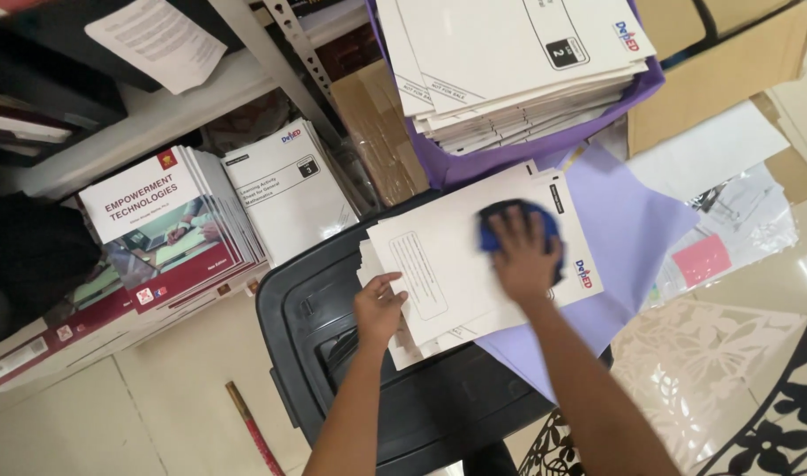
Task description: The person wipes the covers of stacked documents with a blue cloth. They then pick up a stack of the documents, turn around, and place them on a nearby shelf before returning to wipe more documents.
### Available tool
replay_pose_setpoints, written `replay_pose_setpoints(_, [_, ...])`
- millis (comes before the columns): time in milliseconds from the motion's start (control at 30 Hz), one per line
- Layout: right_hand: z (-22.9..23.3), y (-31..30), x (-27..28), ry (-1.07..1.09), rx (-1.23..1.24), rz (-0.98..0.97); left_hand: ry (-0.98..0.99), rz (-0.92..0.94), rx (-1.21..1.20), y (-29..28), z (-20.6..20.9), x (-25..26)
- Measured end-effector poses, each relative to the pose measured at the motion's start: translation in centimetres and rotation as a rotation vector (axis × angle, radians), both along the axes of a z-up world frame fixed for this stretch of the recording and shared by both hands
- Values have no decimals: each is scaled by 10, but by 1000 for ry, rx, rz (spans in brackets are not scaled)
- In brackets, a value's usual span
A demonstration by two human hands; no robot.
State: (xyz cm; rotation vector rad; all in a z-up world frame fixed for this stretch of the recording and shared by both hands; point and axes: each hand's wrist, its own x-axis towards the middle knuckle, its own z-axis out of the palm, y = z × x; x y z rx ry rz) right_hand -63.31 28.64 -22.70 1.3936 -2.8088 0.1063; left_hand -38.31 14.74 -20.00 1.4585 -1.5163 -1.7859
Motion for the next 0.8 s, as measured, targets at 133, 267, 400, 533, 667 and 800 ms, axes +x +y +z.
replay_pose_setpoints(133, [6, 30, -57, -69, 39, -204, -29, 20, 26, -2, -6, -2])
replay_pose_setpoints(267, [68, -26, 5, -65, -263, -183, -10, 21, 119, -2, 8, -3])
replay_pose_setpoints(400, [60, -85, 129, -438, -234, 378, 73, 20, 96, 4, -49, 11])
replay_pose_setpoints(533, [39, -94, 117, -452, -58, 426, 124, 37, -10, -12, -56, 23])
replay_pose_setpoints(667, [9, -67, 37, -188, 2, 121, 41, 0, 47, -19, -23, 28])
replay_pose_setpoints(800, [-8, -26, -62, -280, 29, -280, 62, 67, 4, -36, 22, 51])
